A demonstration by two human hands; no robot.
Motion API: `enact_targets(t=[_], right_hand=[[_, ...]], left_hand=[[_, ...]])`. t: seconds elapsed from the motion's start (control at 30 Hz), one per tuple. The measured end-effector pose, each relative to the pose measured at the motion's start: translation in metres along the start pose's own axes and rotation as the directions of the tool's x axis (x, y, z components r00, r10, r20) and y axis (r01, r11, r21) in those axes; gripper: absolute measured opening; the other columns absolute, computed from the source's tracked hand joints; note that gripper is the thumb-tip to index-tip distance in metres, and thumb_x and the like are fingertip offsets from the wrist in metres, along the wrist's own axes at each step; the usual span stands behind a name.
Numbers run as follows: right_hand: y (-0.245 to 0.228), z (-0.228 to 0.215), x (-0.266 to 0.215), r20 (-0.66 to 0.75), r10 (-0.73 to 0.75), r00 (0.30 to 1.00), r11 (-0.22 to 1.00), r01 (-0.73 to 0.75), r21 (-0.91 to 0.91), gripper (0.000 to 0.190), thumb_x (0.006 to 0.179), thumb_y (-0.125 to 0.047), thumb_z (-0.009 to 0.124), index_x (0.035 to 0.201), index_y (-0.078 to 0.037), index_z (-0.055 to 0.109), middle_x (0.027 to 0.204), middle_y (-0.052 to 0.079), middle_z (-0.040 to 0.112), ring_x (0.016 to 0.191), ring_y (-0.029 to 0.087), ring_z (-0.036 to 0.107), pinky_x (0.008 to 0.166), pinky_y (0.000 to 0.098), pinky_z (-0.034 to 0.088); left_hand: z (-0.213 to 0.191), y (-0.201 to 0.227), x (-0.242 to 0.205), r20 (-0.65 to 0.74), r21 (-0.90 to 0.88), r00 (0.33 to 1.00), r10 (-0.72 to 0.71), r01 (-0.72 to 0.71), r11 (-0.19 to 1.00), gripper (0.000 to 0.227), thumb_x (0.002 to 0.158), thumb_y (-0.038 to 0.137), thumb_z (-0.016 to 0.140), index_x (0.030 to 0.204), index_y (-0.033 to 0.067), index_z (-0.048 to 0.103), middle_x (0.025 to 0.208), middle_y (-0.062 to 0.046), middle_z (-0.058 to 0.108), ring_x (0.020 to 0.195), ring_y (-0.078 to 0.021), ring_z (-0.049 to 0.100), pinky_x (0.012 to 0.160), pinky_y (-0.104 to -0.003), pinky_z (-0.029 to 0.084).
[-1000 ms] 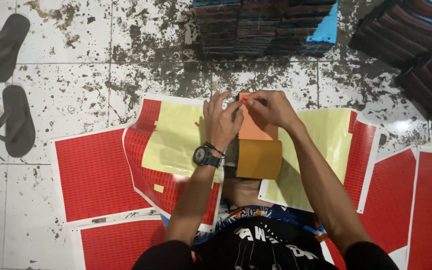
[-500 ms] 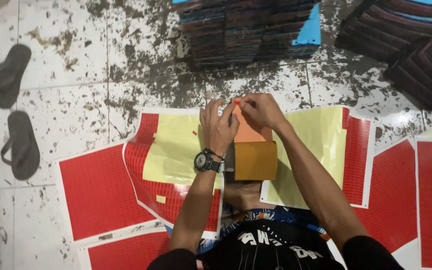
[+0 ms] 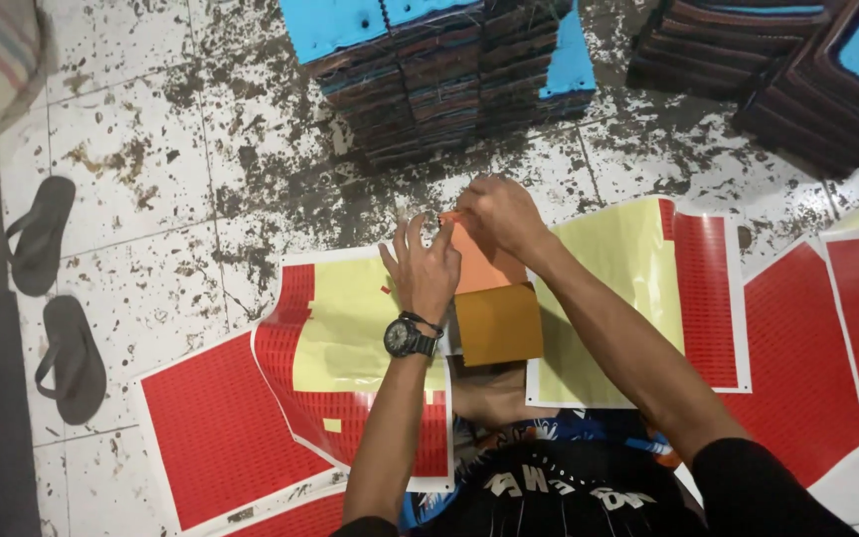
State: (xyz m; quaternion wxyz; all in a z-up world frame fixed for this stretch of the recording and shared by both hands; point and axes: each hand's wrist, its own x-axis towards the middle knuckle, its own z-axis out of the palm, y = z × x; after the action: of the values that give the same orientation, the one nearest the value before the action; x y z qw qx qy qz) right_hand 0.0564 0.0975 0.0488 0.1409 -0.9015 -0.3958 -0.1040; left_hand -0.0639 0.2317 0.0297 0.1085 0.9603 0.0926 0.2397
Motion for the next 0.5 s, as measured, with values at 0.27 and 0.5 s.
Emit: enact_targets(t=[0.27, 0.5], right_hand=[[0.001, 0.024, -0.022, -0.364, -0.263, 0.893, 0.962, 0.215, -0.168, 0.015, 0.085, -0.028, 0.072, 0.074, -0.019, 0.068, 0.079, -0.001, 0.064, 0.079, 0.02, 0.066, 0.077, 0.0354, 0.055], [-0.03, -0.066, -0.021, 0.239, -0.013, 0.971, 0.796, -0.135, 0.589, 0.023, 0.089, -0.011, 0.071, 0.109, 0.0, 0.075, 0.096, 0.024, 0.076, 0.094, 0.041, 0.074, 0.082, 0.0484, 0.061]], left_hand=[[-0.014, -0.01, 0.008, 0.038, -0.697, 0.976, -0.215, 0.18, 0.694, 0.064, 0.077, 0.003, 0.059, 0.139, 0.0137, 0.055, 0.121, -0.011, 0.065, 0.128, -0.0382, 0.056, 0.107, -0.059, 0.041], [-0.02, -0.014, 0.016, 0.277, -0.8, 0.934, -0.224, 0.354, 0.485, 0.071, 0.073, -0.004, 0.055, 0.141, 0.0175, 0.051, 0.1, -0.001, 0.076, 0.133, -0.0268, 0.055, 0.119, -0.051, 0.031]])
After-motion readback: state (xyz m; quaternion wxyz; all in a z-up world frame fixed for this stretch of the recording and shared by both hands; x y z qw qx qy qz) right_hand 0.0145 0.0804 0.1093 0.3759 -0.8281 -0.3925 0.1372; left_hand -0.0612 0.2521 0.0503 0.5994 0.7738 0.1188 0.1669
